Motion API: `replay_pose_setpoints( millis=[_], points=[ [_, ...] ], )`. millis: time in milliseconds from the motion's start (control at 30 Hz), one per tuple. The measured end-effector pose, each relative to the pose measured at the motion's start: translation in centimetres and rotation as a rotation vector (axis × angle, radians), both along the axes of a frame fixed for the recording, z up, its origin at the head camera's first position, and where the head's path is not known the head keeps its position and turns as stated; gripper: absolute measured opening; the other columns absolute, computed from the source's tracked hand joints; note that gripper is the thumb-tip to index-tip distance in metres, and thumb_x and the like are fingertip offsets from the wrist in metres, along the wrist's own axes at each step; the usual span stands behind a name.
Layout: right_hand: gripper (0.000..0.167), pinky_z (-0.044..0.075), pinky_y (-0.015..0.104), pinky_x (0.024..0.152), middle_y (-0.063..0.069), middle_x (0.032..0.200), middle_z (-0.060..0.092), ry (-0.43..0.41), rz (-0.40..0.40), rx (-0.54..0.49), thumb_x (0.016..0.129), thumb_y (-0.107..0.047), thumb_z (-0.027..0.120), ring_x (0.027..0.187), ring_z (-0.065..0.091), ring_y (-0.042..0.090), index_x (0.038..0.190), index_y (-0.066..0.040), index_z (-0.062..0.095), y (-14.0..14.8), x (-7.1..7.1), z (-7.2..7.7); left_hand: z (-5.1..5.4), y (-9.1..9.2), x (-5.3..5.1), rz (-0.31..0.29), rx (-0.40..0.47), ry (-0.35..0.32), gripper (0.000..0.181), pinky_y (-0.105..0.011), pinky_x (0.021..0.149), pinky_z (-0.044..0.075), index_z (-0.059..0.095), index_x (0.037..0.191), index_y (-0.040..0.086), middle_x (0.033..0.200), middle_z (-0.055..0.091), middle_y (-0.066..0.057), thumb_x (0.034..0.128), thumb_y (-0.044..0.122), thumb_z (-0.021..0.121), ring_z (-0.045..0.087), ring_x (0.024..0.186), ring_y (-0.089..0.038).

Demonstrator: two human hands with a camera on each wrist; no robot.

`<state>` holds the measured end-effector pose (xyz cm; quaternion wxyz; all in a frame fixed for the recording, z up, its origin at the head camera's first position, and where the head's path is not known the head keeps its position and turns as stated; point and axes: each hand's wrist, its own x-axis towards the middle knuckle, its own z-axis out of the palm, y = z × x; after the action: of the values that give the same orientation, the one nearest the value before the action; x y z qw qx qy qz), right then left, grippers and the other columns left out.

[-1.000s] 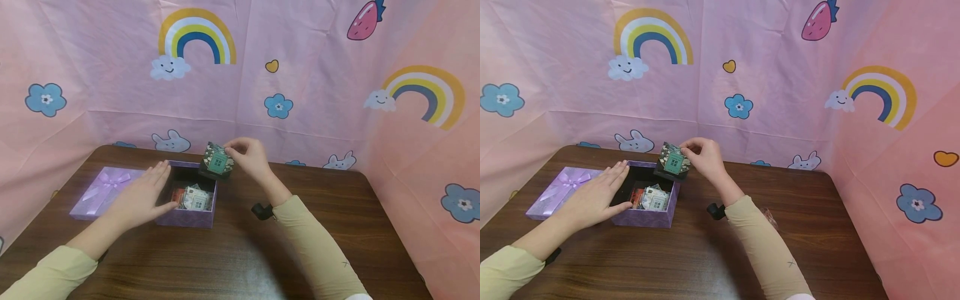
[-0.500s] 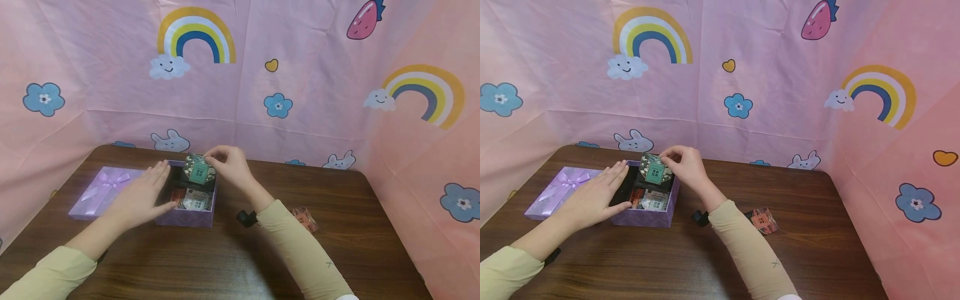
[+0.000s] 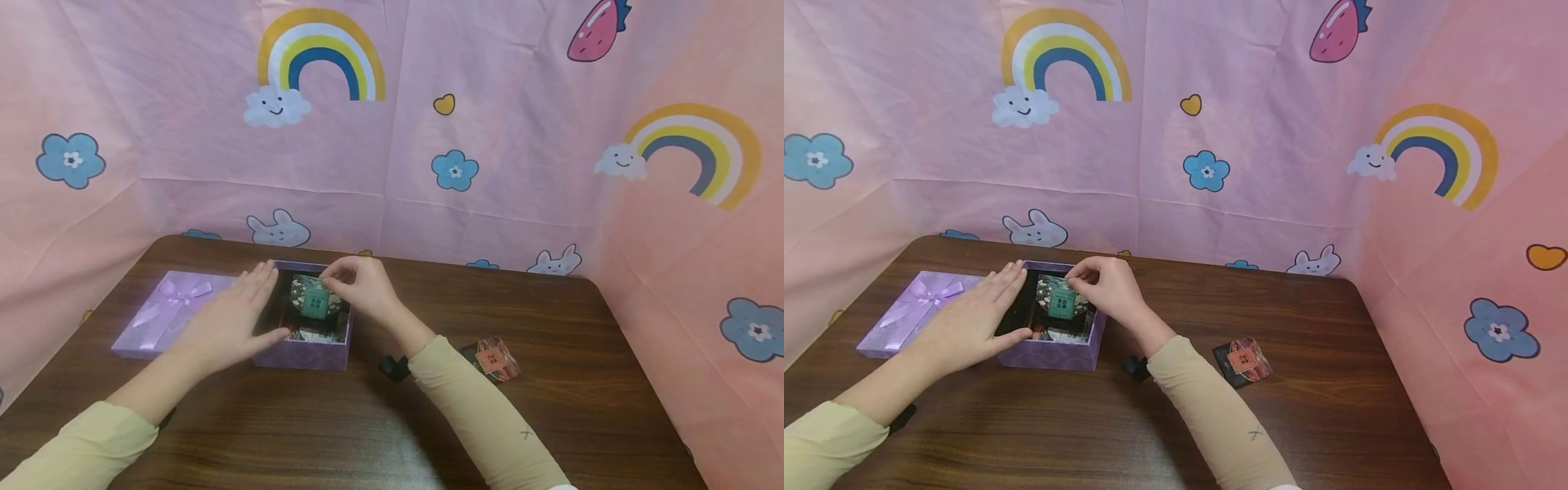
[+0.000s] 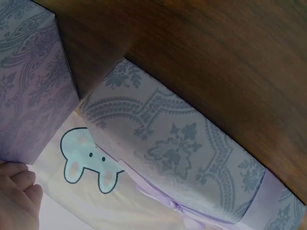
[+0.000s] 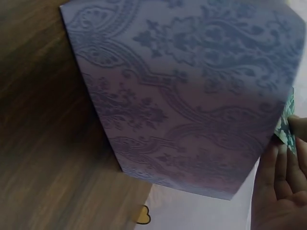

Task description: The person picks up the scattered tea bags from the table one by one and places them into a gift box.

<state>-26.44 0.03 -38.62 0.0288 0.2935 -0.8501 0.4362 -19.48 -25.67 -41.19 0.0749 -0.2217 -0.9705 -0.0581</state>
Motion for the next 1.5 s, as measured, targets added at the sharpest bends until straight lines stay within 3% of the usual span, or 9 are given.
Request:
replay_pose_setpoints(
  millis=[167, 500, 767, 900, 1100, 1500],
  points=[
    [0.008, 0.055, 0.016, 0.072, 0.003, 0.095, 0.082, 0.007, -0.004, 0.053, 0.097, -0.012, 0.077, 0.082, 0.070, 0.012, 0.101, -0.011, 0.084, 0.00, 0.14, -0.36, 0.12, -0.02, -0.11, 0.002, 0.002, -0.005, 0.107, -0.061, 0.131, 0.029, 0.025, 0.164, -0.010, 0.173, 0.022, -0.031, 0.0969, 0.063, 0.066, 0.027, 0.160, -0.049],
    [0.008, 0.053, 0.015, 0.071, -0.002, 0.097, 0.083, 0.147, 0.027, 0.248, 0.098, -0.018, 0.077, 0.082, 0.071, 0.008, 0.101, -0.015, 0.083, -0.25, 0.52, -0.66, 0.00, -0.19, -0.23, -0.004, 0.017, 0.000, 0.105, -0.061, 0.130, 0.029, 0.026, 0.163, -0.010, 0.172, 0.025, -0.032, 0.0967, 0.060, 0.067, 0.027, 0.160, -0.049],
    [0.009, 0.062, 0.027, 0.086, -0.004, 0.103, 0.083, 0.217, 0.043, 0.357, 0.099, -0.021, 0.076, 0.095, 0.076, 0.011, 0.103, -0.017, 0.083, -0.30, 0.74, -0.87, 0.00, -0.28, -0.26, 0.001, 0.017, -0.012, 0.106, -0.060, 0.131, 0.029, 0.026, 0.164, -0.009, 0.173, 0.023, -0.030, 0.0969, 0.063, 0.066, 0.026, 0.161, -0.048],
    [0.010, 0.062, 0.027, 0.090, -0.004, 0.105, 0.083, 0.241, 0.047, 0.392, 0.099, -0.022, 0.076, 0.101, 0.076, 0.011, 0.104, -0.018, 0.084, -0.29, 0.76, -0.79, 0.01, -0.29, -0.30, 0.004, 0.014, -0.017, 0.106, -0.060, 0.131, 0.029, 0.026, 0.164, -0.009, 0.173, 0.022, -0.030, 0.0966, 0.063, 0.066, 0.026, 0.161, -0.048],
    [0.012, 0.062, 0.028, 0.093, -0.004, 0.107, 0.083, 0.228, 0.049, 0.398, 0.099, -0.022, 0.076, 0.103, 0.075, 0.012, 0.106, -0.017, 0.084, -0.20, 0.70, -0.74, 0.01, -0.32, -0.34, 0.002, 0.009, -0.019, 0.107, -0.060, 0.131, 0.029, 0.025, 0.164, -0.009, 0.173, 0.022, -0.030, 0.0970, 0.064, 0.065, 0.026, 0.161, -0.048],
    [0.014, 0.062, 0.029, 0.094, -0.001, 0.110, 0.083, 0.179, 0.049, 0.303, 0.098, -0.016, 0.078, 0.106, 0.075, 0.015, 0.110, -0.014, 0.084, 0.13, 0.23, -0.82, -0.17, -0.46, -0.73, -0.008, 0.020, -0.010, 0.105, -0.060, 0.132, 0.028, 0.026, 0.164, -0.009, 0.173, 0.023, -0.030, 0.0972, 0.061, 0.066, 0.026, 0.161, -0.047]
  ],
)
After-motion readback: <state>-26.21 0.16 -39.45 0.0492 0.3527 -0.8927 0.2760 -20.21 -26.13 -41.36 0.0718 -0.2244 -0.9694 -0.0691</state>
